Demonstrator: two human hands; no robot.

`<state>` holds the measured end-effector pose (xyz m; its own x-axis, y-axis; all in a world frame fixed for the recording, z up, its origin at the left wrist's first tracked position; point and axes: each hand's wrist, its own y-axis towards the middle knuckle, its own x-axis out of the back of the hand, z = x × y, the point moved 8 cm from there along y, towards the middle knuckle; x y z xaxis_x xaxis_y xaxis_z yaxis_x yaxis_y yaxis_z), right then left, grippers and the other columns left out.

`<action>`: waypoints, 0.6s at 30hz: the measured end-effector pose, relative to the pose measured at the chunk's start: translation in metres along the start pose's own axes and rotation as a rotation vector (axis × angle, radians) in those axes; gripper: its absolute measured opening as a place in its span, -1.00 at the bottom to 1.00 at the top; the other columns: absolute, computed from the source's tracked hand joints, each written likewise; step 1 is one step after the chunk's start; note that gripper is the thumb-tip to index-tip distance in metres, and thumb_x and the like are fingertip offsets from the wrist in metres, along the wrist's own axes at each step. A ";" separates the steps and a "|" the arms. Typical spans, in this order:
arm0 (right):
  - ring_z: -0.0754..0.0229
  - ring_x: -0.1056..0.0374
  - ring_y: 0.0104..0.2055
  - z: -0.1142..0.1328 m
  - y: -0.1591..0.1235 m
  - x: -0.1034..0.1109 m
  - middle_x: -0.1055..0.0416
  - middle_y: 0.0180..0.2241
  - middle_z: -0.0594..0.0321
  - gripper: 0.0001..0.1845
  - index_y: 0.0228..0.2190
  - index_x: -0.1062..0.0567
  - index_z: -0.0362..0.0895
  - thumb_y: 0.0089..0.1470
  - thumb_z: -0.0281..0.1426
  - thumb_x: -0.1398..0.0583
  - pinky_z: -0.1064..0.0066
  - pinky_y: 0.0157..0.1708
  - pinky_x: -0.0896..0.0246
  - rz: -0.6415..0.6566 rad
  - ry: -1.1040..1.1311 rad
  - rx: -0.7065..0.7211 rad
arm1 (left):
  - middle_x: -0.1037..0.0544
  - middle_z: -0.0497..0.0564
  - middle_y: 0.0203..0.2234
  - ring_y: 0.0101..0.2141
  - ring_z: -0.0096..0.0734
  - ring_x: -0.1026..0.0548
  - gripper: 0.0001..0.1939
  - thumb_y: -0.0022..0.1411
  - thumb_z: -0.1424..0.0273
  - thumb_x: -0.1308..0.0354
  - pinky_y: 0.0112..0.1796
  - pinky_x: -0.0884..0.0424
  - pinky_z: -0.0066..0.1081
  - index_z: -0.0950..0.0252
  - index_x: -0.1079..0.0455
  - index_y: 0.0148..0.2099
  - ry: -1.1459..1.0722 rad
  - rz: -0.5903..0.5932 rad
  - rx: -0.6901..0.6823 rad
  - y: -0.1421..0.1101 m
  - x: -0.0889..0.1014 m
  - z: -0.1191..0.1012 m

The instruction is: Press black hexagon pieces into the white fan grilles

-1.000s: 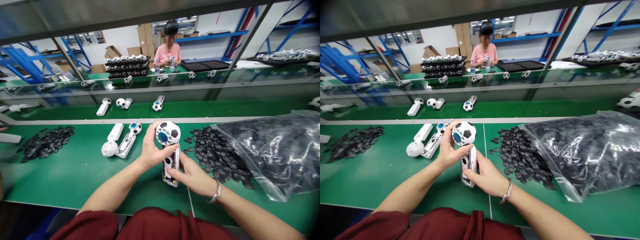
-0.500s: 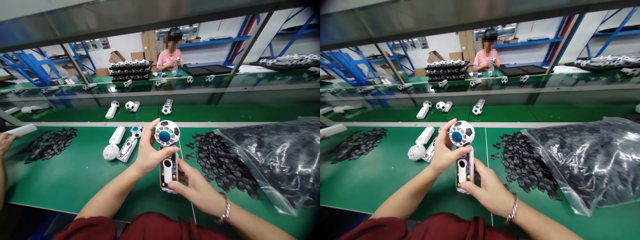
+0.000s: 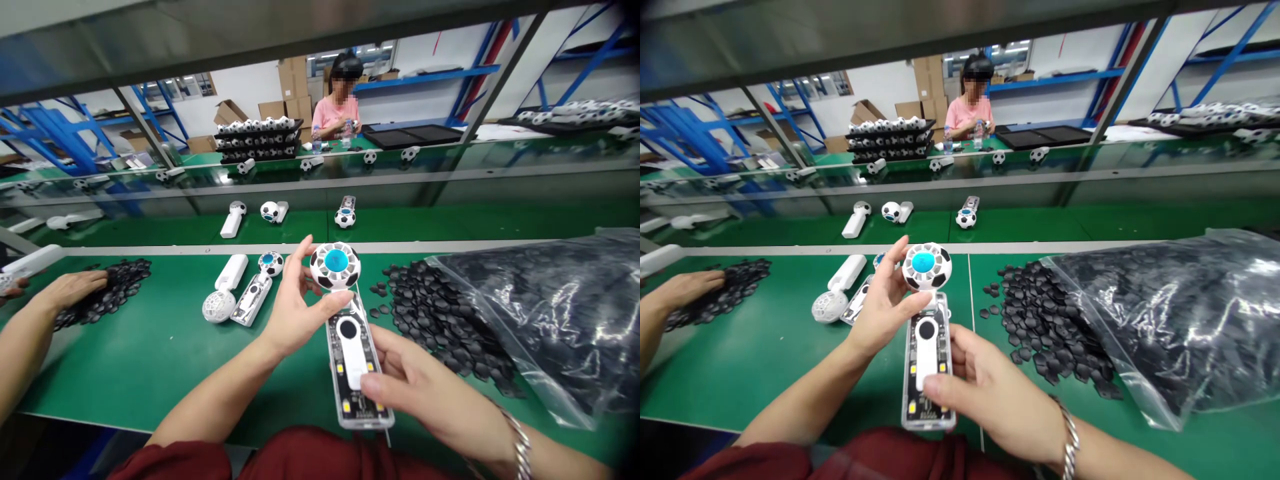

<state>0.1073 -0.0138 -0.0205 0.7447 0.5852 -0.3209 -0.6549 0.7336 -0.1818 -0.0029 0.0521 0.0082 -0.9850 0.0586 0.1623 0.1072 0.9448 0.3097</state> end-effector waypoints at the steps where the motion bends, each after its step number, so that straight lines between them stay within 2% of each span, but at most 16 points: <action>1: 0.23 -0.32 -0.27 0.002 0.002 0.006 -0.37 -0.23 0.17 -0.50 -0.05 -0.30 -0.09 -0.02 -0.20 -0.21 0.47 -0.38 -0.28 -0.024 -0.018 -0.005 | -0.12 0.13 0.12 -0.13 -0.27 -0.35 -0.20 0.02 0.24 -0.22 -0.19 -0.38 -0.31 0.14 0.10 0.23 0.042 -0.044 -0.025 0.000 0.003 0.000; 3: 0.27 -0.29 -0.37 0.006 0.006 0.019 -0.36 -0.30 0.18 -0.49 -0.02 -0.29 -0.10 0.01 -0.17 -0.17 0.54 -0.54 -0.20 -0.075 -0.072 -0.009 | -0.08 0.14 0.14 -0.09 -0.24 -0.31 -0.20 0.01 0.22 -0.22 -0.19 -0.37 -0.31 0.14 0.09 0.22 0.104 -0.093 -0.060 0.001 0.006 0.000; 4: 0.26 -0.29 -0.37 0.007 0.007 0.023 -0.36 -0.29 0.18 -0.48 0.00 -0.27 -0.09 0.02 -0.17 -0.16 0.53 -0.55 -0.20 -0.091 -0.106 -0.009 | -0.06 0.14 0.14 -0.06 -0.22 -0.29 -0.20 0.00 0.21 -0.23 -0.19 -0.36 -0.30 0.14 0.09 0.22 0.113 -0.095 -0.064 0.002 0.007 0.001; 7: 0.18 -0.29 -0.17 0.006 0.010 0.022 -0.34 -0.19 0.17 -0.45 0.03 -0.23 -0.06 0.01 -0.21 -0.18 0.40 -0.28 -0.29 -0.052 -0.182 0.008 | -0.12 0.13 0.13 0.00 -0.17 -0.26 -0.18 -0.02 0.24 -0.26 -0.13 -0.35 -0.27 0.17 0.09 0.21 0.070 -0.076 -0.034 0.005 0.005 0.008; 9: 0.16 -0.25 -0.07 -0.002 0.010 0.016 -0.33 -0.13 0.17 -0.44 0.04 -0.22 -0.05 0.00 -0.23 -0.19 0.33 -0.10 -0.22 0.008 -0.178 -0.001 | -0.27 0.10 0.02 -0.08 -0.23 -0.35 -0.23 -0.01 0.30 -0.26 -0.10 -0.34 -0.26 0.18 0.04 0.18 0.006 -0.048 0.014 0.006 0.002 0.014; 11: 0.19 -0.24 -0.08 -0.011 0.011 0.013 -0.32 -0.13 0.20 -0.46 0.02 -0.23 -0.05 0.00 -0.25 -0.20 0.33 -0.05 -0.18 0.042 -0.160 -0.023 | -0.37 0.04 -0.11 -0.19 -0.30 -0.41 -0.32 0.02 0.34 -0.24 -0.11 -0.36 -0.26 0.19 -0.01 0.14 -0.053 -0.028 0.065 0.007 -0.002 0.022; 13: 0.24 -0.26 -0.16 -0.016 0.013 0.016 -0.33 -0.20 0.22 -0.50 -0.01 -0.27 -0.06 0.00 -0.25 -0.20 0.40 -0.15 -0.23 0.046 -0.149 -0.056 | -0.38 0.04 -0.13 -0.19 -0.31 -0.42 -0.33 0.03 0.34 -0.22 -0.09 -0.35 -0.24 0.21 0.01 0.14 -0.099 -0.018 0.107 0.008 -0.005 0.030; 14: 0.26 -0.27 -0.23 -0.018 0.013 0.019 -0.33 -0.25 0.24 -0.53 -0.03 -0.29 -0.06 0.00 -0.25 -0.20 0.45 -0.25 -0.25 0.044 -0.142 -0.078 | -0.36 0.07 -0.09 -0.15 -0.29 -0.40 -0.27 0.03 0.32 -0.23 -0.06 -0.33 -0.23 0.21 0.06 0.17 -0.112 -0.010 0.125 0.008 -0.007 0.034; 16: 0.32 -0.25 -0.38 -0.018 0.015 0.028 -0.31 -0.37 0.28 -0.58 -0.08 -0.34 -0.08 -0.01 -0.25 -0.20 0.54 -0.48 -0.22 0.025 -0.122 -0.131 | -0.26 0.13 0.04 -0.03 -0.23 -0.33 -0.10 -0.01 0.27 -0.26 0.01 -0.26 -0.20 0.22 0.20 0.24 -0.105 0.007 0.134 0.010 -0.010 0.042; 18: 0.36 -0.20 -0.48 -0.012 0.018 0.046 -0.29 -0.44 0.30 -0.63 -0.15 -0.39 -0.11 -0.01 -0.25 -0.20 0.58 -0.59 -0.13 -0.038 -0.096 -0.160 | -0.09 0.19 0.14 0.07 -0.16 -0.21 -0.01 -0.03 0.20 -0.27 0.03 -0.23 -0.17 0.24 0.29 0.26 -0.040 0.025 0.113 0.011 -0.014 0.050</action>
<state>0.1283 0.0222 -0.0498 0.7734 0.5936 -0.2225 -0.6322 0.6963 -0.3397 0.0051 0.0781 -0.0372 -0.9871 0.0931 0.1303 0.1179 0.9731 0.1977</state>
